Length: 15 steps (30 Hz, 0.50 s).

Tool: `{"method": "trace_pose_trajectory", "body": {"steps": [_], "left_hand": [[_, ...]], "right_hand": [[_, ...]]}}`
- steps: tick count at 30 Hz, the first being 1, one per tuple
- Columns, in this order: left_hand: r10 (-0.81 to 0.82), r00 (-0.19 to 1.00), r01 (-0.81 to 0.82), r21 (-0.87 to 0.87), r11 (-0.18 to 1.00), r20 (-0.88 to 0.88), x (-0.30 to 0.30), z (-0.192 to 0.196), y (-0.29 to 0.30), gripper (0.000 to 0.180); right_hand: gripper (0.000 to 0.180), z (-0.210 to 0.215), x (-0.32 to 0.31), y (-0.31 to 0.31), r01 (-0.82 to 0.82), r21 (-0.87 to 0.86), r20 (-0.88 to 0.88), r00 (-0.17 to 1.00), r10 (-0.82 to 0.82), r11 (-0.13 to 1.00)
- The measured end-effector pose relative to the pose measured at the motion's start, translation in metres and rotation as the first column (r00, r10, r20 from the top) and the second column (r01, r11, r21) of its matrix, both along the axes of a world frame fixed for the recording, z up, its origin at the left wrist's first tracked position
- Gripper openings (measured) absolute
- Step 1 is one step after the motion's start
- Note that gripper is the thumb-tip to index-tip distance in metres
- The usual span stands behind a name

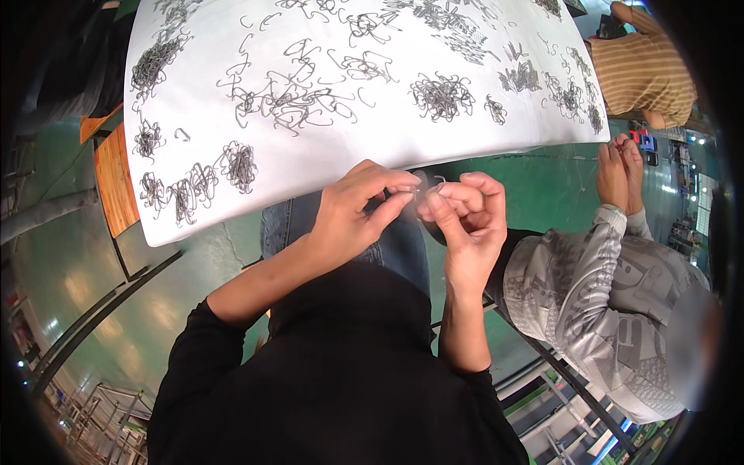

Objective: The person arranges small metal paperclips on a large white sheet, forming clusters and patterns. They repeatedly pick up clips from the sheet and place them into a nearby metal rack. The person works alongside others who perform similar actions on the same sheet.

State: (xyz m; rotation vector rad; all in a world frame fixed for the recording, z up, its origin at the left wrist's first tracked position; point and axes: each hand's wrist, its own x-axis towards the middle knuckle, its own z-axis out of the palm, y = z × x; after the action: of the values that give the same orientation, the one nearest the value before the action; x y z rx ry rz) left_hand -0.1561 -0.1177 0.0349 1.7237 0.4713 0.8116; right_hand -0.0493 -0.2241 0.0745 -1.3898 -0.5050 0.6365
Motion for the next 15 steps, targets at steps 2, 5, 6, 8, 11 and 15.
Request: {"method": "trace_pose_trajectory", "body": {"steps": [2,5,6,8,11,15], "left_hand": [[-0.004,1.000,0.004,-0.027,1.000,0.001,0.004,0.000,-0.003,0.024],[-0.022,0.999,0.022,-0.022,1.000,0.038,0.006,-0.001,-0.005,0.027],[-0.029,0.998,0.029,-0.003,1.000,0.061,0.009,-0.001,-0.003,0.027],[0.005,0.996,-0.013,0.103,0.995,0.084,0.017,-0.007,0.011,0.027],[0.073,0.997,-0.072,0.221,0.973,0.001,0.053,-0.028,0.054,0.019],[0.093,0.989,-0.030,0.460,0.888,-0.115,0.138,-0.057,0.132,0.014]], "right_hand": [[0.035,-0.005,0.000,0.000,0.057,0.034,0.014,0.998,-0.058,0.998],[0.032,-0.012,-0.007,-0.003,0.130,0.072,0.200,0.969,-0.142,0.989],[0.030,-0.014,-0.009,-0.005,0.126,0.107,0.314,0.937,-0.154,0.986],[0.034,-0.020,-0.010,-0.007,0.109,0.195,0.412,0.893,-0.182,0.975],[0.036,-0.024,-0.006,-0.015,0.071,0.185,0.483,0.862,-0.154,0.980],[0.035,-0.027,-0.002,-0.018,0.044,0.146,0.480,0.870,-0.110,0.988]]}}
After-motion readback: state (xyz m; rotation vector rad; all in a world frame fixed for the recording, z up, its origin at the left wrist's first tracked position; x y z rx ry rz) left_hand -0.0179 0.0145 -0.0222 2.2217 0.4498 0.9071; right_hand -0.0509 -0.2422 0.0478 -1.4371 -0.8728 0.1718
